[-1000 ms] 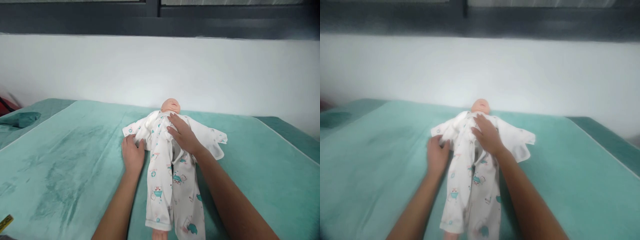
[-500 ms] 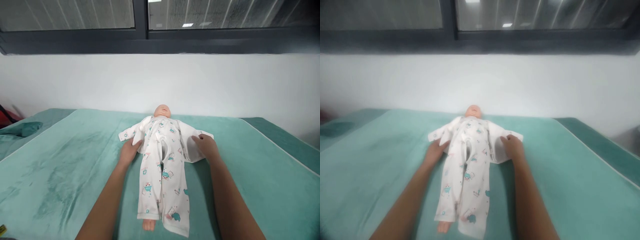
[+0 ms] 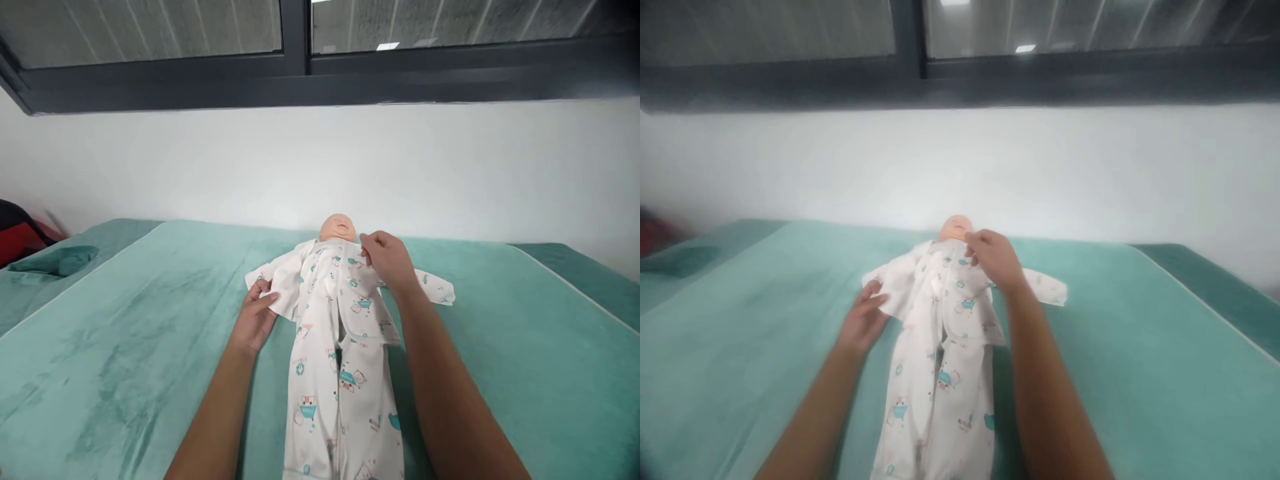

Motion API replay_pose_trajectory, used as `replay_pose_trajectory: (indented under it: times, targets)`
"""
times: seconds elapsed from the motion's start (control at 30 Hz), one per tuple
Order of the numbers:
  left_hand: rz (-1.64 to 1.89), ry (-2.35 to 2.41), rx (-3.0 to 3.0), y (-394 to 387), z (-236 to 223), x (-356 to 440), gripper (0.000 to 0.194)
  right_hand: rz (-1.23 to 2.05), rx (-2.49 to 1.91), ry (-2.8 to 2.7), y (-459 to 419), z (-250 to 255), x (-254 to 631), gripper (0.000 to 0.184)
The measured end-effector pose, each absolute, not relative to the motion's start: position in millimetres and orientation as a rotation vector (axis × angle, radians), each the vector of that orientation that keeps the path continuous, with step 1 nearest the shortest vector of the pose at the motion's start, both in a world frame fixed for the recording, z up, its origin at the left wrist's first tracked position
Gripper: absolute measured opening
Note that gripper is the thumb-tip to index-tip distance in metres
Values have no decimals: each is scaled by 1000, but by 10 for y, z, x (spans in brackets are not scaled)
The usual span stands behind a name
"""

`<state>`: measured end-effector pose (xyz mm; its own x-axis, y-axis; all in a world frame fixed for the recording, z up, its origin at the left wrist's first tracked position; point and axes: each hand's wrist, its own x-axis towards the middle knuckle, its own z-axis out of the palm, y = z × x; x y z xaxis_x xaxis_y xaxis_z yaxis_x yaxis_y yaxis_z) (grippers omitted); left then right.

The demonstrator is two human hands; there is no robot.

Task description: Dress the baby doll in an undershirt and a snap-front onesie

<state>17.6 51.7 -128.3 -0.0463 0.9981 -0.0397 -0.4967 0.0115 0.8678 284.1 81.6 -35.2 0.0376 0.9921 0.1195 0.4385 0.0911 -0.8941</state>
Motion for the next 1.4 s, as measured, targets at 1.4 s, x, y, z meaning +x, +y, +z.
replay_pose_trajectory:
  times: [1.4]
  targets:
    - [1304,1268,1767,1343,-777,1043,26,509,-1445,-1496,1275,-926,2679,24]
